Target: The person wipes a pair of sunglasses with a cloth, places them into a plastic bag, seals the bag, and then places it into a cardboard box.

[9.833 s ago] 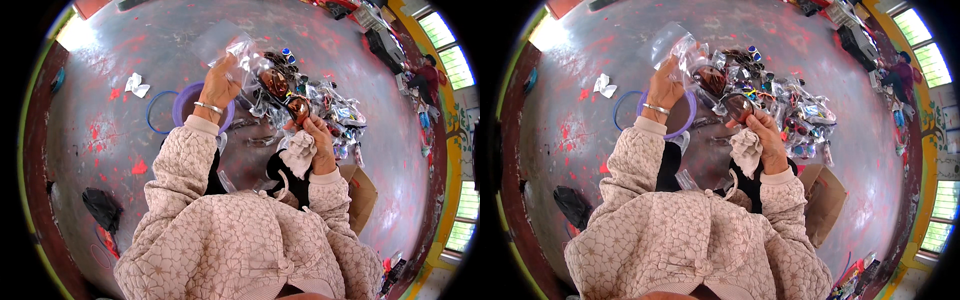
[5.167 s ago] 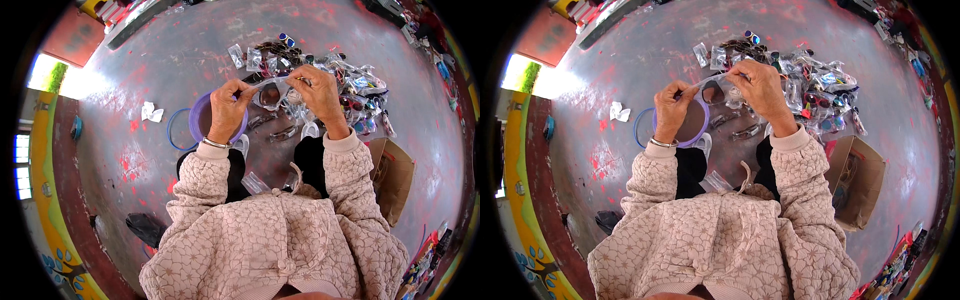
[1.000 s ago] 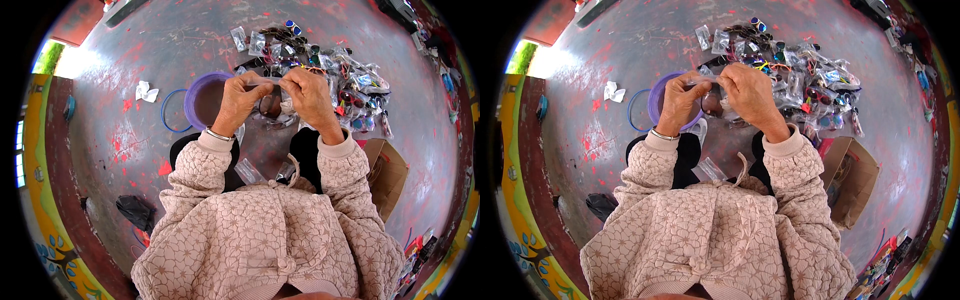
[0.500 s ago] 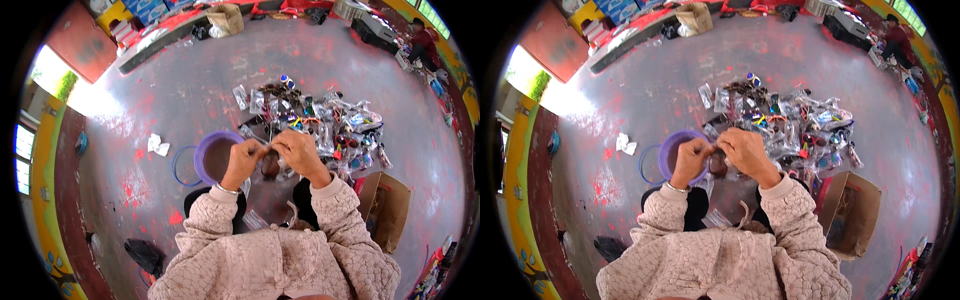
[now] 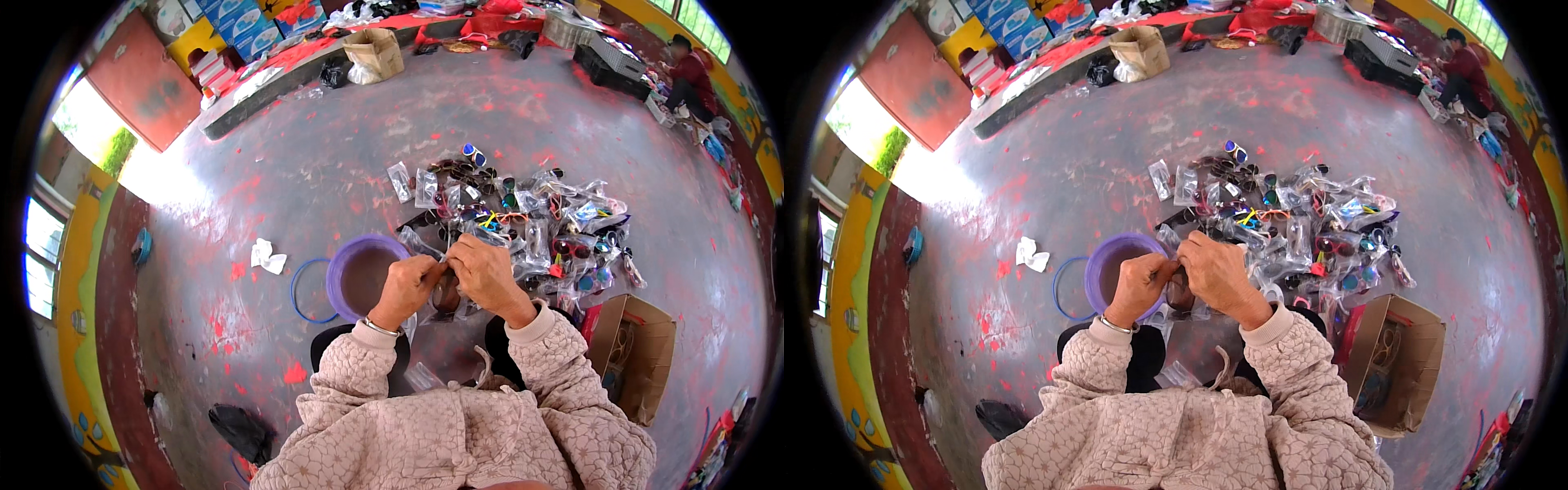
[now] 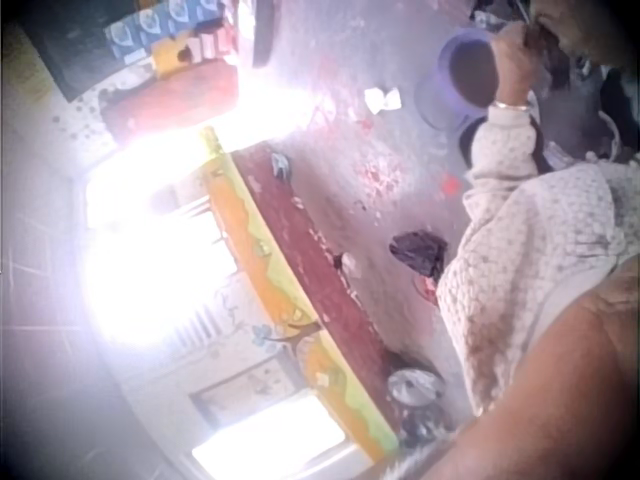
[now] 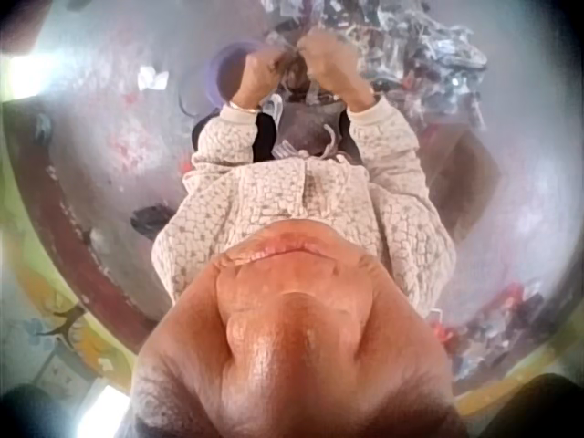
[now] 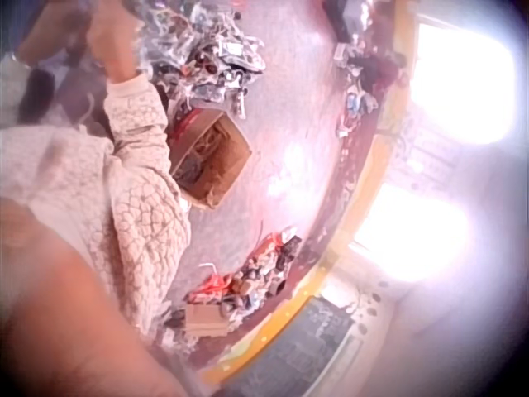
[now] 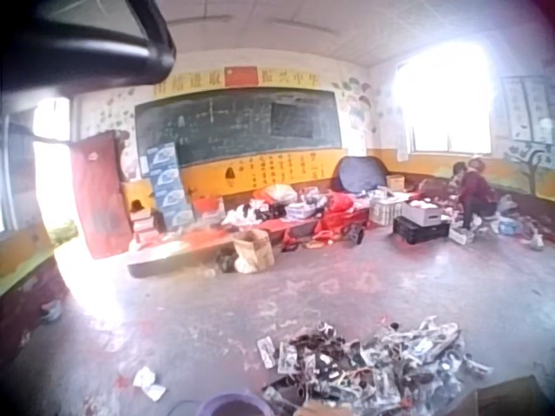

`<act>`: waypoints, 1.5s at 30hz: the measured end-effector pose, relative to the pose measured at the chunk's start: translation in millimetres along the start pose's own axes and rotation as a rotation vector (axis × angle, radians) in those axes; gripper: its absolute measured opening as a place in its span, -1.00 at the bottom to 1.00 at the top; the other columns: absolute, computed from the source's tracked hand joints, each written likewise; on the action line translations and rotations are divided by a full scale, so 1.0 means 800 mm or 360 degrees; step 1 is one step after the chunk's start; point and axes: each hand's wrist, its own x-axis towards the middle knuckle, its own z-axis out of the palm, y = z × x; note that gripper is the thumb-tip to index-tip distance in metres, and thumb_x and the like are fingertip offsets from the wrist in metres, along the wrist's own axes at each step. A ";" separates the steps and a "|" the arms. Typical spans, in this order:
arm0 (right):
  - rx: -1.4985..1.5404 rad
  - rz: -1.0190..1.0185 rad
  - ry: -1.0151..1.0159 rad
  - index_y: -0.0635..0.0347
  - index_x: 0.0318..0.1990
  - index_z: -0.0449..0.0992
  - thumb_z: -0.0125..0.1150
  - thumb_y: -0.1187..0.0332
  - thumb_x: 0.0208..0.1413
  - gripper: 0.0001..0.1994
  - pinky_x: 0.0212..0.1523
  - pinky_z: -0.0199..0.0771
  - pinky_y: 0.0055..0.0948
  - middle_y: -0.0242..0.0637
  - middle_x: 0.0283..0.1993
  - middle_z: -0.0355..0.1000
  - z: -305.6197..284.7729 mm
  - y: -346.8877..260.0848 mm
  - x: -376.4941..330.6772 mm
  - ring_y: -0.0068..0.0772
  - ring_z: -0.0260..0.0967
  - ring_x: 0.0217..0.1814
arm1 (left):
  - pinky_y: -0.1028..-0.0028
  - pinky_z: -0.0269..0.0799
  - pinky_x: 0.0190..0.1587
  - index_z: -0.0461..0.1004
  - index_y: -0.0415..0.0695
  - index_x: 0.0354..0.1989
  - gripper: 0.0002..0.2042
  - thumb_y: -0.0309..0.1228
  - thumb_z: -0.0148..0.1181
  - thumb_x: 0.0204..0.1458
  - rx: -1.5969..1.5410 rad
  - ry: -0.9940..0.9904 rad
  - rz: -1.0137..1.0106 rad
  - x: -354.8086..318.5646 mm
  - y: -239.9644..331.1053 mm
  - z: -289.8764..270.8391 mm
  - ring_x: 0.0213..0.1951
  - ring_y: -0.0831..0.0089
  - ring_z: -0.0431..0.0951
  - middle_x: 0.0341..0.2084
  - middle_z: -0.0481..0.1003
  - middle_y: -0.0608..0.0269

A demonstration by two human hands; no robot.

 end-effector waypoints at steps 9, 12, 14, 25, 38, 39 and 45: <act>0.0195 0.0025 0.0026 0.12 -0.45 0.49 0.11 0.38 -0.08 -0.93 -0.49 0.31 -0.35 -0.32 -0.51 0.32 -0.012 -0.001 0.004 -0.20 0.35 -0.46 | 0.62 0.29 -0.52 0.47 -0.29 -0.53 -0.97 -0.59 0.17 -0.13 -0.0390 0.0082 -0.0473 0.005 0.014 -0.006 -0.59 0.68 0.37 -0.69 0.46 0.28; 0.0085 -0.0005 -0.0106 0.12 -0.46 0.50 0.12 0.38 -0.09 -0.93 -0.49 0.31 -0.34 -0.32 -0.50 0.32 -0.014 0.001 0.005 -0.21 0.35 -0.46 | 0.60 0.28 -0.53 0.44 -0.29 -0.53 -0.96 -0.60 0.15 -0.12 -0.0397 0.0072 -0.0427 0.002 0.016 -0.005 -0.60 0.66 0.37 -0.70 0.46 0.25; 0.0063 -0.0053 -0.0066 0.11 -0.47 0.49 0.12 0.38 -0.10 -0.94 -0.50 0.30 -0.34 -0.32 -0.49 0.32 -0.009 0.008 0.004 -0.21 0.35 -0.47 | 0.60 0.29 -0.53 0.43 -0.28 -0.52 -0.97 -0.60 0.15 -0.11 -0.0370 0.0054 -0.0363 0.002 0.011 0.000 -0.60 0.66 0.38 -0.70 0.45 0.24; 0.0050 0.0090 -0.0015 0.15 -0.50 0.46 0.12 0.41 -0.10 -0.95 -0.51 0.30 -0.29 -0.31 -0.49 0.32 0.005 0.005 -0.002 -0.17 0.35 -0.47 | 0.54 0.26 -0.57 0.42 -0.27 -0.54 -0.96 -0.59 0.12 -0.10 -0.0046 0.0175 -0.0065 -0.002 0.004 0.005 -0.66 0.44 0.40 -0.71 0.40 0.15; 0.0784 0.0429 -0.0133 0.33 -0.50 0.47 0.23 0.47 -0.14 -0.90 -0.55 0.23 -0.53 -0.30 -0.61 0.36 -0.013 0.029 0.005 -0.56 0.26 -0.59 | 0.66 0.14 -0.57 0.43 -0.22 -0.58 -0.87 -0.47 0.14 -0.04 -0.0761 0.0064 -0.0655 0.005 0.002 -0.018 -0.63 0.71 0.28 -0.72 0.38 0.39; 0.0820 0.0499 -0.0148 0.34 -0.50 0.47 0.24 0.46 -0.14 -0.88 -0.56 0.22 -0.54 -0.31 -0.64 0.35 -0.013 0.034 0.006 -0.59 0.23 -0.61 | 0.66 0.15 -0.56 0.42 -0.21 -0.58 -0.86 -0.47 0.14 -0.03 -0.0855 0.0055 -0.0672 0.004 -0.004 -0.020 -0.63 0.70 0.29 -0.72 0.39 0.39; 0.0849 0.0756 -0.0249 0.38 -0.54 0.49 0.27 0.39 -0.12 -0.81 -0.65 0.09 -0.57 -0.43 -0.74 0.26 -0.027 0.028 0.013 -0.71 0.09 -0.67 | 0.66 0.17 -0.54 0.41 -0.18 -0.59 -0.83 -0.41 0.13 0.00 -0.1073 0.0096 -0.0737 0.002 -0.014 -0.019 -0.62 0.69 0.32 -0.70 0.41 0.38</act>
